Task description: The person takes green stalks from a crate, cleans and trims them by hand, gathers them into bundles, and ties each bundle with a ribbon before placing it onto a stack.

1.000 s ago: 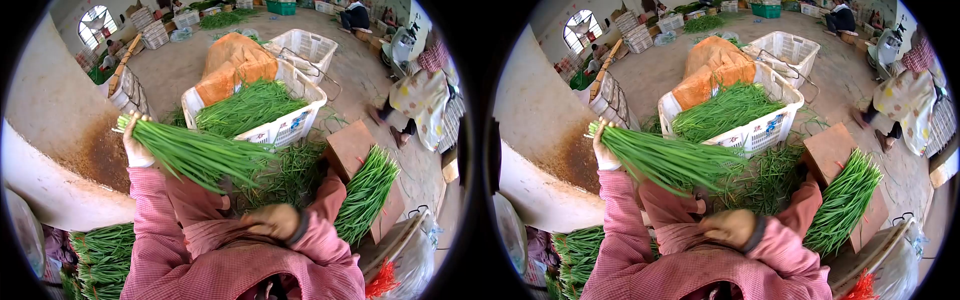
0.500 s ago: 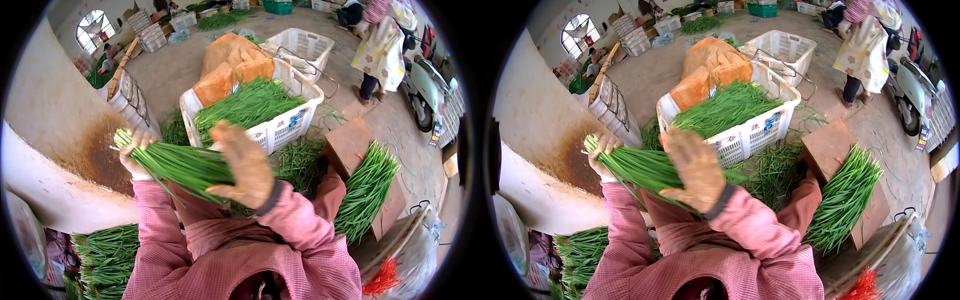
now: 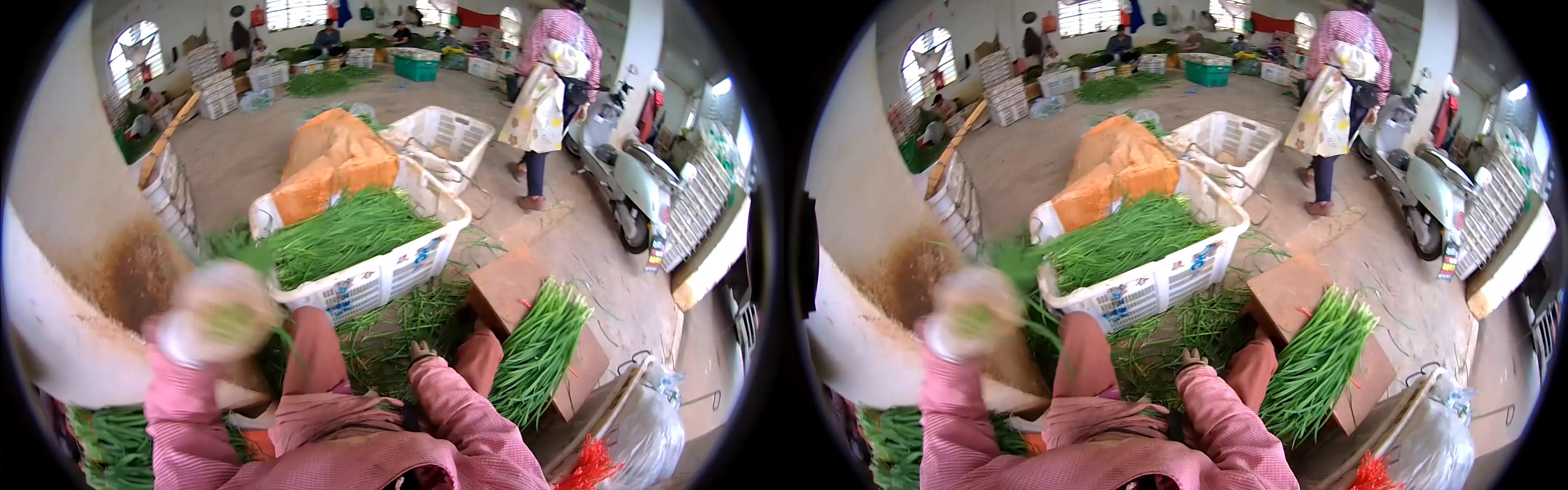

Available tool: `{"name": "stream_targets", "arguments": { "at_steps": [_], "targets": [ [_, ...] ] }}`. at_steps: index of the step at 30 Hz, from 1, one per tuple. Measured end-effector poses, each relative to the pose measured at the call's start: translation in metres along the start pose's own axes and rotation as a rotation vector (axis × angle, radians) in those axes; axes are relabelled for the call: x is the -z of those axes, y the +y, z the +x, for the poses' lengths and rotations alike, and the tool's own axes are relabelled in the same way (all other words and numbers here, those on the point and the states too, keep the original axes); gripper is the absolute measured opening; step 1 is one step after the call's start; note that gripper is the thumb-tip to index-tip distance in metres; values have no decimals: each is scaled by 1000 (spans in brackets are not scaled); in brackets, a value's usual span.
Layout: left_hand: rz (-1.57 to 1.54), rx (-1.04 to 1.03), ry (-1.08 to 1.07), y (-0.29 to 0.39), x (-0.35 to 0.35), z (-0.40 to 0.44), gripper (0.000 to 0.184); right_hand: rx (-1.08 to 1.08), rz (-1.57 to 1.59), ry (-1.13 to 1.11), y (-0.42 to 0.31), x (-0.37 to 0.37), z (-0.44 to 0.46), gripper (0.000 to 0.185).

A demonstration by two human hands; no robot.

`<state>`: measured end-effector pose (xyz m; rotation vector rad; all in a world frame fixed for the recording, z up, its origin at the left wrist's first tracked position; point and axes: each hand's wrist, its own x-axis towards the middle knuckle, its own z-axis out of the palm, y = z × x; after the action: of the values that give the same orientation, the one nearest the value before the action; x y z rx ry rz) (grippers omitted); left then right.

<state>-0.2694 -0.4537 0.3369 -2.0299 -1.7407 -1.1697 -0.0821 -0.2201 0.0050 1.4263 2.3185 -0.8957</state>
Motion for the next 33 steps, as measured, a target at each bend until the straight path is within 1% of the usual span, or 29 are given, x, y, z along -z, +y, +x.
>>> {"name": "stream_targets", "arguments": {
  "at_steps": [1,2,3,4,5,6,7,8,9,10,11,12,13,16,17,19,20,22,23,24,26,27,28,29,30,31,32,33],
  "targets": [
    [-76,-159,-369,10,-20,15,21,162,-70,44,11,-12,14,55],
    [-229,-217,-387,0,-66,-7,28,320,-146,100,23,-24,29,57],
    [-200,-227,-397,-2,-107,-35,32,417,-138,128,24,-24,32,58],
    [-176,-216,-504,0,-142,-61,31,534,-122,142,35,-19,23,56],
    [-166,-189,-624,1,-175,-88,26,530,-21,142,38,-13,7,47],
    [-35,-203,-777,-1,-201,-114,17,104,701,-90,23,-5,-6,42],
    [141,-240,-912,-1,-223,-137,13,-393,1468,34,7,2,-20,38],
    [144,-233,-890,0,-224,-139,12,-512,1487,48,6,2,-13,32],
    [150,-203,-901,1,-225,-138,11,-399,1377,30,12,5,-15,32],
    [158,-179,-912,2,-224,-136,11,-137,1092,-10,19,6,-22,32],
    [151,-173,-906,2,-226,-138,11,247,639,36,27,9,-31,33],
    [150,-178,-899,0,-227,-139,10,469,420,112,22,13,-39,33],
    [151,-183,-896,-1,-227,-140,10,570,347,146,12,16,-43,33],
    [109,-178,-852,-3,-225,-142,9,665,355,93,-32,34,-48,37],
    [110,-177,-852,-4,-226,-143,9,667,355,92,-52,39,-52,37],
    [143,-168,-908,-4,-231,-144,8,1133,447,482,-93,51,-67,44],
    [150,-156,-901,-3,-232,-144,8,1146,442,473,-108,60,-76,44],
    [129,-161,-965,-5,-233,-143,9,1163,-124,523,-136,74,-90,52],
    [108,-166,-934,-6,-235,-145,8,1223,-180,541,-146,73,-88,58],
    [121,-128,-941,-5,-239,-147,7,1255,-183,531,-156,72,-86,58],
    [166,-129,-1004,-5,-244,-147,7,1194,-336,491,-174,71,-84,53],
    [172,-108,-990,-6,-249,-148,7,1276,-62,458,-186,69,-84,39],
    [196,-159,-971,-8,-255,-152,7,1294,-71,444,-198,70,-86,39],
    [220,-212,-953,-9,-258,-154,8,1252,-57,374,-213,78,-98,32],
    [224,-197,-944,-8,-257,-154,8,1206,-44,306,-226,81,-107,25],
    [203,-164,-920,-7,-256,-154,11,1289,108,284,-237,78,-112,20],
    [183,-140,-898,-7,-256,-153,14,1277,186,212,-248,68,-110,25],
    [21,-68,-851,-11,-262,-160,18,1375,115,374,-256,48,-96,33]
  ]
}}
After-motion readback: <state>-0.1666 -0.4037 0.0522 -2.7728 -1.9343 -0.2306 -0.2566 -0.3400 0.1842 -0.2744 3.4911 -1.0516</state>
